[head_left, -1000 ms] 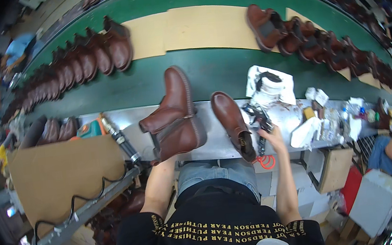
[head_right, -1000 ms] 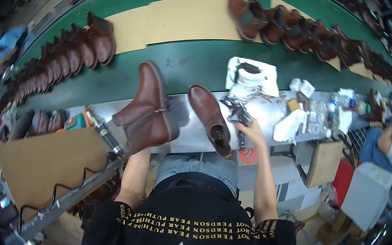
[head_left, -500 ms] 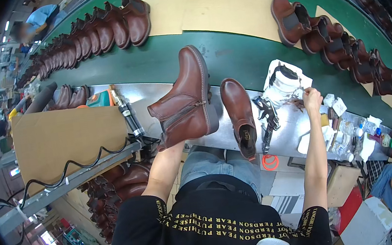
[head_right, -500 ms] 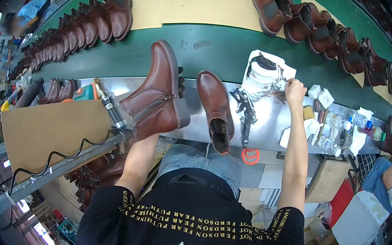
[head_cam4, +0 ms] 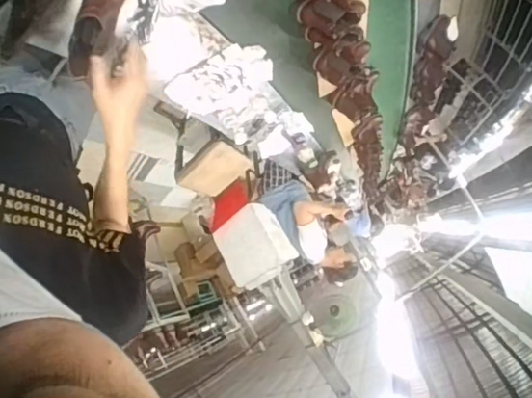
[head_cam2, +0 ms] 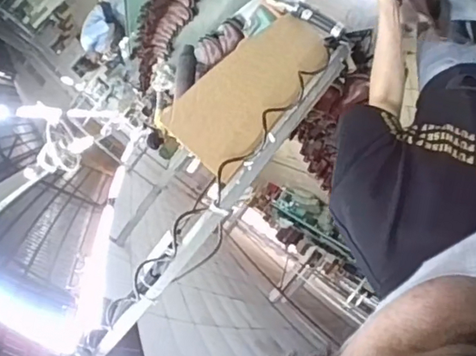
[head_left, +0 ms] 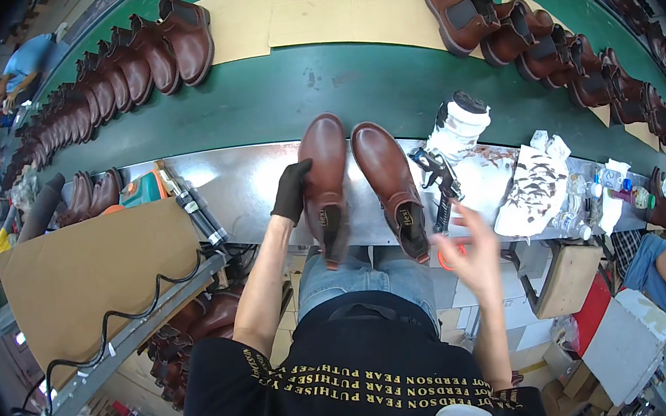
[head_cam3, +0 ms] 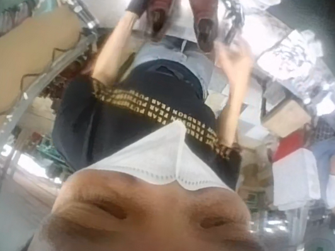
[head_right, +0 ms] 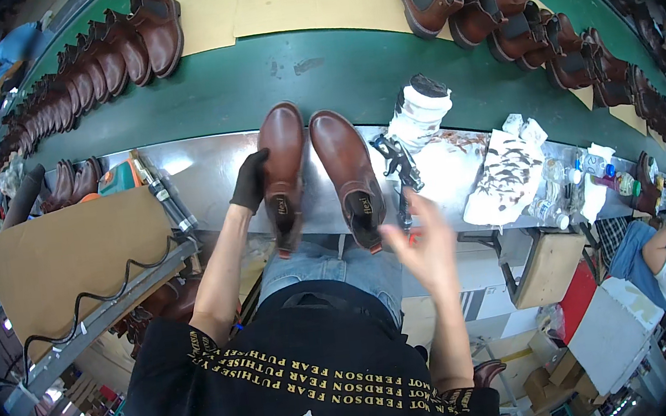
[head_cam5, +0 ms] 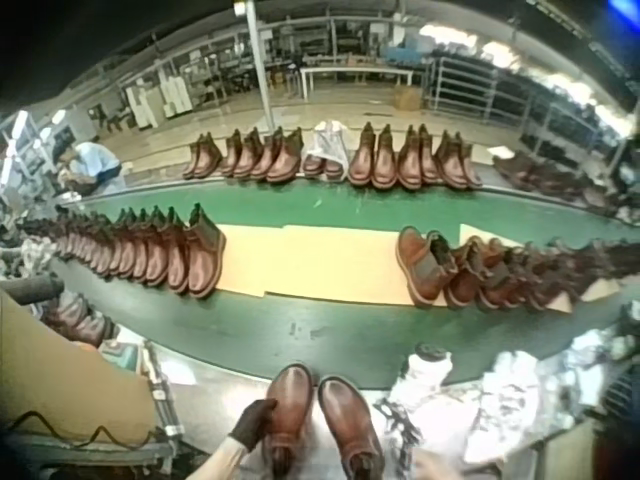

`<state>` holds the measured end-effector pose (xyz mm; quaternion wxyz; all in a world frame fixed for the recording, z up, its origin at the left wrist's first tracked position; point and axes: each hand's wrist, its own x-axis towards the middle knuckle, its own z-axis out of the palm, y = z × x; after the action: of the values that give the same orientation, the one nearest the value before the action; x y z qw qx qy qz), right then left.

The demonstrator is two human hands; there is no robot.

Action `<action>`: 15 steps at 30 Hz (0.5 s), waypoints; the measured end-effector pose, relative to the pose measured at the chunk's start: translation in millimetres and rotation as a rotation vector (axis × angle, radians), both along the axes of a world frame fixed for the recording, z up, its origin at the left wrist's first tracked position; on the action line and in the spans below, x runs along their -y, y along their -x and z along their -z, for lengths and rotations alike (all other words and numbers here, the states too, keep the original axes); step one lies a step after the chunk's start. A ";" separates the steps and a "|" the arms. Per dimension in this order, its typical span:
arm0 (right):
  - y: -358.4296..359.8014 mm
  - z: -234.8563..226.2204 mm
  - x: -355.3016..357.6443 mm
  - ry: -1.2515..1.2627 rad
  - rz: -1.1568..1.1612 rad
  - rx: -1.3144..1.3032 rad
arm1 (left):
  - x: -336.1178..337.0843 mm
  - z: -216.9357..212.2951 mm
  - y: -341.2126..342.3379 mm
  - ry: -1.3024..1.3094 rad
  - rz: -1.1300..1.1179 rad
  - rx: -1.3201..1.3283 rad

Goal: The worker is polishing and cleaning brown leather boots at a footwear manufacturing assembly line, using a cloth and a spray tool.

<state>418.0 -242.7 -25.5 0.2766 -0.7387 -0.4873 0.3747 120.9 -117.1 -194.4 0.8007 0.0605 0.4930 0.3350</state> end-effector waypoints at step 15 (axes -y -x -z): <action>89.3 45.5 -31.8 0.130 -0.013 0.022 | 56.9 5.9 31.1 -0.341 0.270 -0.215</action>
<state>328.7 -210.9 -70.9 0.2203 -0.7559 -0.4699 0.3991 89.8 -174.0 -200.3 0.7594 0.2956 0.4989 0.2949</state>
